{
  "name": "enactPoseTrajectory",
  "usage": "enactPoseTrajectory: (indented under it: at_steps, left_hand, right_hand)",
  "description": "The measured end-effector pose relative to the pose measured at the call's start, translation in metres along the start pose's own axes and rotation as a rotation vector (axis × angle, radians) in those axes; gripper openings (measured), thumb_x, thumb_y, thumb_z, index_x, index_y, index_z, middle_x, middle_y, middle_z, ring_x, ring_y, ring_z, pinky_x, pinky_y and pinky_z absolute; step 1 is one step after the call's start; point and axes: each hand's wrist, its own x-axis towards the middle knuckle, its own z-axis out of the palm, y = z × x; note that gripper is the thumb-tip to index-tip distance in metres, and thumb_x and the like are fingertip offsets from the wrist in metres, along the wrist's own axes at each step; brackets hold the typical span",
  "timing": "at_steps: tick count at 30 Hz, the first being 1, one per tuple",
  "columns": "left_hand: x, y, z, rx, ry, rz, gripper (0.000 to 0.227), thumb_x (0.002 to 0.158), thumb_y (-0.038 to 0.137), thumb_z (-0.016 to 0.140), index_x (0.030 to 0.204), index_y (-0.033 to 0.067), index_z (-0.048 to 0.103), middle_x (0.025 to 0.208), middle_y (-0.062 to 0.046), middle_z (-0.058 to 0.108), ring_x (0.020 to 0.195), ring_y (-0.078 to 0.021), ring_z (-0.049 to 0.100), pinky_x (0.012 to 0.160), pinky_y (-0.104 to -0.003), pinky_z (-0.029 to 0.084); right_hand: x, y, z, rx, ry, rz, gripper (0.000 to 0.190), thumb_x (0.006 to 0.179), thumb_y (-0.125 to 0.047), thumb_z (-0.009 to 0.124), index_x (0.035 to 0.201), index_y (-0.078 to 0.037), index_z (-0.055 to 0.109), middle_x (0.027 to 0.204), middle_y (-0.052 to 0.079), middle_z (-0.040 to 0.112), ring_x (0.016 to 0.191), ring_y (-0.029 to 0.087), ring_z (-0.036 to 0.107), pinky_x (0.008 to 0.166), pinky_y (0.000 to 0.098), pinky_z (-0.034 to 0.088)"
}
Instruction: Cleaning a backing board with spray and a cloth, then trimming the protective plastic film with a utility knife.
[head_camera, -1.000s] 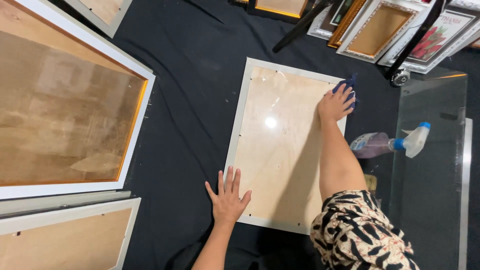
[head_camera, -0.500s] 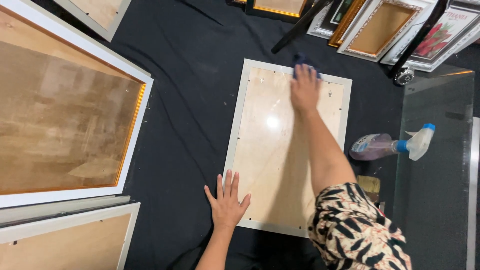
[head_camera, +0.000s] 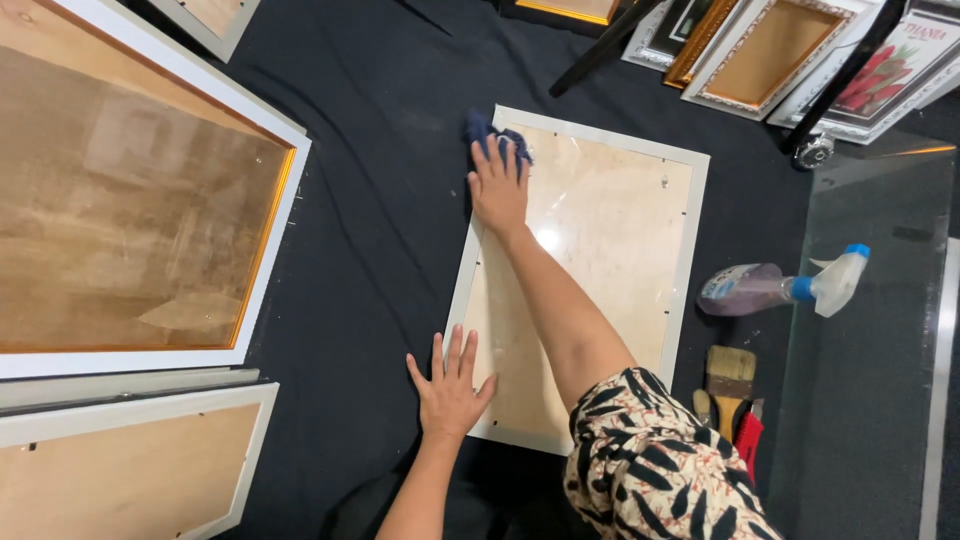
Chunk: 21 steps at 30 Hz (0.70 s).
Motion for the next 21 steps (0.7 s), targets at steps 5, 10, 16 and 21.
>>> enactPoseTrajectory:
  at_steps: [5,10,16,21]
  left_hand:
    - [0.000,0.000,-0.007,-0.040,0.025,-0.017,0.078,0.091,0.064,0.042,0.159,0.0270,0.036,0.166,-0.001,0.034,0.146,-0.0275,0.039,0.115,-0.071,0.023]
    - [0.001,0.001,-0.009,-0.048,0.026,-0.026,0.078,0.092,0.064,0.042,0.160,0.0272,0.035,0.166,-0.001,0.034,0.147,-0.0278,0.038,0.114,-0.071,0.023]
    - [-0.007,0.003,-0.011,-0.021,0.023,-0.035,0.077,0.094,0.064,0.040,0.161,0.0283,0.033,0.168,0.001,0.032,0.148,-0.0267,0.038,0.115,-0.071,0.022]
    - [-0.011,0.000,-0.008,-0.038,-0.011,-0.049,0.075,0.095,0.068,0.036,0.160,0.0305,0.033,0.167,0.003,0.031,0.150,-0.0240,0.034,0.117,-0.069,0.021]
  right_hand:
    - [-0.067,0.091,-0.069,0.009,-0.041,-0.127,0.054,0.108,-0.045,0.033,0.162,-0.038,0.033,0.167,-0.005,0.033,0.153,0.029,0.030,0.121,0.0527,0.023]
    - [-0.135,0.219,-0.089,-0.095,-0.038,0.381,0.056,0.111,-0.040,0.031,0.165,-0.025,0.030,0.169,0.009,0.030,0.154,0.040,0.024,0.120,0.0600,0.017]
    - [-0.151,0.044,-0.042,-0.360,0.029,0.440,0.057,0.105,-0.033,0.045,0.159,-0.019,0.041,0.161,0.012,0.042,0.143,0.047,0.041,0.109,0.0626,0.037]
    - [-0.208,-0.012,-0.078,0.004,-0.239,-0.191,0.059,0.106,-0.056,0.025,0.164,-0.044,0.021,0.172,-0.008,0.019,0.157,0.032,0.019,0.123,0.0546,0.018]
